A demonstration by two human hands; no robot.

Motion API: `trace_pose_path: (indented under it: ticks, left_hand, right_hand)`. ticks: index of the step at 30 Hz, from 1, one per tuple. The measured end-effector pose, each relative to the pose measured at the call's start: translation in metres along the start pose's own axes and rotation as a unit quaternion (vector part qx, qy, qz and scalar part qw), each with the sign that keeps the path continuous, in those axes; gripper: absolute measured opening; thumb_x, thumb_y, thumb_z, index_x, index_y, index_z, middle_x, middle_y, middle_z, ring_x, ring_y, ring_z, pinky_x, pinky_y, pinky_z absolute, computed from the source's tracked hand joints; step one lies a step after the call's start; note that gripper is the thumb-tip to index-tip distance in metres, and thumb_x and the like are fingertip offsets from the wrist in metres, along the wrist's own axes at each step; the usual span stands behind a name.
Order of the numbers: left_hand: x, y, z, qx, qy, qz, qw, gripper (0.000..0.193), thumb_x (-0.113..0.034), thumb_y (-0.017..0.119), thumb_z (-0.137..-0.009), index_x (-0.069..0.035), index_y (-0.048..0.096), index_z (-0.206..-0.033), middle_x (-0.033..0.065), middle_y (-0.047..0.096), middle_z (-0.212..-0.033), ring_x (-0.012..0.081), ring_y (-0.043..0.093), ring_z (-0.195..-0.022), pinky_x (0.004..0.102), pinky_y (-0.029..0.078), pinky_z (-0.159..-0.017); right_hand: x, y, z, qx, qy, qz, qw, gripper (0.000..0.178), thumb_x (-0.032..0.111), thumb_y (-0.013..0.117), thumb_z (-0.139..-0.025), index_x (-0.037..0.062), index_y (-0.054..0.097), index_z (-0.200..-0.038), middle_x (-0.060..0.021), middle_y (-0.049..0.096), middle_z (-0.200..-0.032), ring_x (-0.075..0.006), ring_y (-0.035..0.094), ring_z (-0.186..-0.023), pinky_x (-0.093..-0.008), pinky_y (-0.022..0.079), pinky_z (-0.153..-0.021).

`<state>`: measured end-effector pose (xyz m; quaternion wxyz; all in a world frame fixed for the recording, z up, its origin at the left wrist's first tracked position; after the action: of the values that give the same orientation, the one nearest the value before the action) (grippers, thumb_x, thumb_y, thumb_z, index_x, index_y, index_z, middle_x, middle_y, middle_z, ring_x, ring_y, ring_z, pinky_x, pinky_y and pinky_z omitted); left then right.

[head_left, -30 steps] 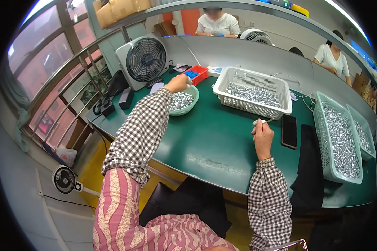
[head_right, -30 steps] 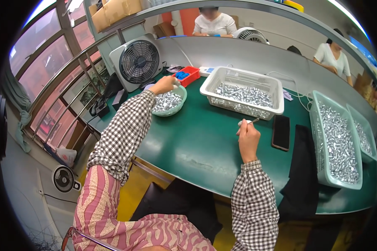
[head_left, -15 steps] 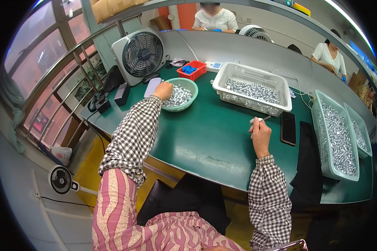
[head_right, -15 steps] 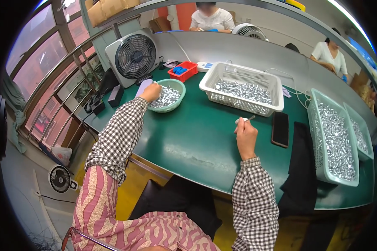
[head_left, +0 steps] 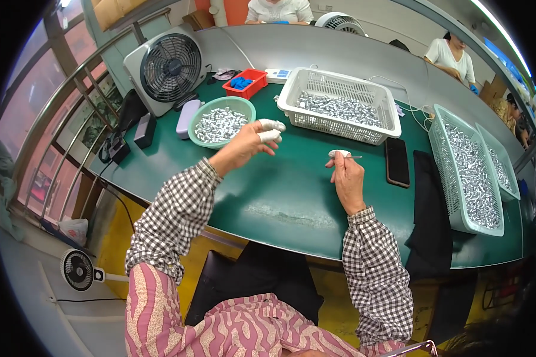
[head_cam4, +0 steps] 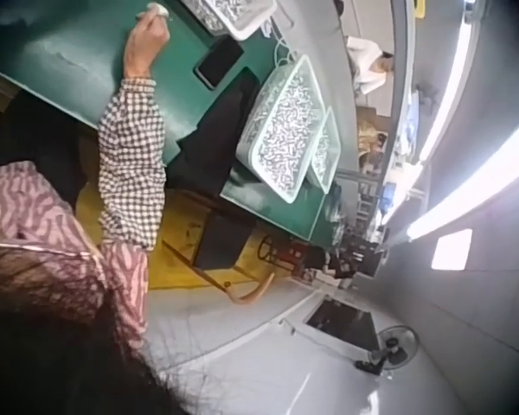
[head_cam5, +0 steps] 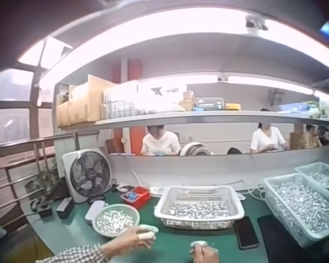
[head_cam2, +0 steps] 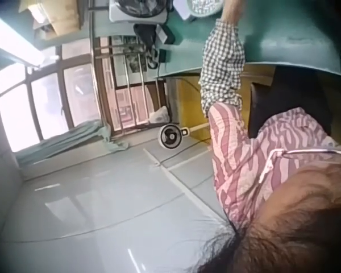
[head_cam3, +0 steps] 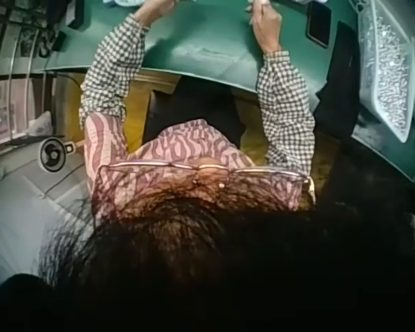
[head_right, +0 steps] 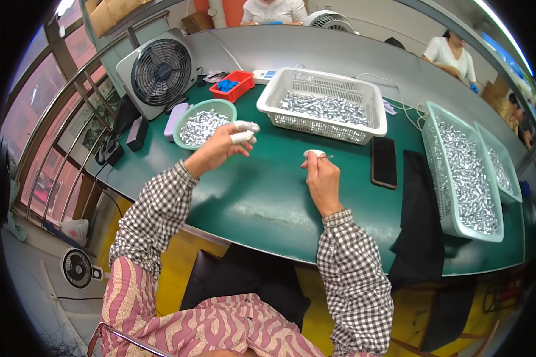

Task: Assembling small metal components into a white plastic housing using tweezers at a manual assembly station.

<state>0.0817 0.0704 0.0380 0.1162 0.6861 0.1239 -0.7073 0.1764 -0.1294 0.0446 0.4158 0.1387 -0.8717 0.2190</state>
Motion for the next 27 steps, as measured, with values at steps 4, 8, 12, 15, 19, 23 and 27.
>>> trace_pose_path:
  ticks: [4,8,12,15,19,23,27]
  left_hand:
    - [0.03,0.043,-0.006,0.046,-0.031,0.175,0.983,0.027,-0.015,0.057,-0.086,-0.002,0.054,-0.109,0.0053,0.058,-0.09,0.0118,0.057,-0.076,0.0237,0.049,-0.063]
    - [0.045,0.055,-0.01,0.061,-0.046,0.23,0.97,0.026,-0.014,0.055,-0.087,-0.003,0.053,-0.111,0.0055,0.057,-0.091,0.011,0.056,-0.076,0.0231,0.049,-0.063]
    - [0.045,0.055,-0.006,0.057,-0.032,0.227,0.972,0.026,-0.012,0.054,-0.088,-0.002,0.052,-0.112,0.0062,0.057,-0.093,0.0113,0.056,-0.076,0.0236,0.05,-0.063]
    - [0.042,0.056,-0.003,0.054,-0.017,0.197,0.979,0.027,-0.011,0.052,-0.089,-0.002,0.051,-0.113,0.0069,0.056,-0.094,0.012,0.056,-0.077,0.0244,0.051,-0.063]
    - [0.04,0.056,0.0,0.049,-0.003,0.151,0.987,0.028,-0.01,0.051,-0.089,-0.001,0.048,-0.116,0.0079,0.056,-0.095,0.0131,0.057,-0.078,0.0254,0.051,-0.064]
    - [0.045,0.055,0.0,0.037,-0.02,0.19,0.981,0.03,-0.01,0.049,-0.09,0.0,0.046,-0.118,0.0079,0.056,-0.095,0.0135,0.057,-0.078,0.0257,0.051,-0.064]
    - [0.051,0.059,0.001,0.063,-0.054,0.26,0.962,0.03,-0.012,0.048,-0.091,0.0,0.046,-0.118,0.0074,0.055,-0.095,0.0131,0.056,-0.077,0.0254,0.051,-0.064]
  right_hand:
    - [0.003,0.005,0.002,0.012,-0.003,0.002,1.0,0.028,0.016,0.044,-0.094,-0.0041,0.06,-0.084,-0.0064,0.062,-0.072,-0.0092,0.049,-0.044,-0.0229,0.038,-0.042]
    - [0.003,0.006,0.004,0.016,0.004,0.009,1.0,0.027,0.016,0.043,-0.094,-0.0052,0.059,-0.09,-0.0071,0.062,-0.08,-0.0081,0.049,-0.046,-0.0219,0.039,-0.043]
    - [0.016,0.008,0.009,0.019,-0.042,0.018,0.999,0.021,0.011,0.044,-0.093,-0.0045,0.057,-0.097,-0.0085,0.062,-0.085,-0.009,0.051,-0.049,-0.0223,0.041,-0.045]
    - [0.028,0.016,0.009,0.034,-0.098,0.042,0.994,0.019,0.008,0.044,-0.092,-0.0038,0.056,-0.101,-0.0094,0.062,-0.088,-0.0097,0.052,-0.05,-0.0226,0.042,-0.046]
    - [0.042,0.032,0.01,0.062,-0.179,0.077,0.979,0.017,0.004,0.045,-0.091,-0.0031,0.054,-0.103,-0.0106,0.062,-0.091,-0.011,0.053,-0.052,-0.0229,0.043,-0.046]
    - [0.044,0.038,0.011,0.072,-0.202,0.063,0.975,0.017,0.003,0.045,-0.09,-0.0035,0.054,-0.102,-0.0119,0.062,-0.091,-0.012,0.054,-0.052,-0.023,0.043,-0.046]
    - [0.047,0.036,0.015,0.081,-0.195,0.049,0.976,0.017,0.004,0.045,-0.09,-0.0039,0.054,-0.102,-0.013,0.062,-0.091,-0.012,0.054,-0.052,-0.0231,0.043,-0.046]
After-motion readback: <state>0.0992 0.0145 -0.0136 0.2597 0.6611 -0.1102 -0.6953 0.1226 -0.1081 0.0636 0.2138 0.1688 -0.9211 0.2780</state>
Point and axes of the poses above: each hand's wrist, its own z-axis away from the middle knuckle, its own y-axis out of the palm, x = y × z, the point moved 10 cm from there along -z, towards the middle knuckle
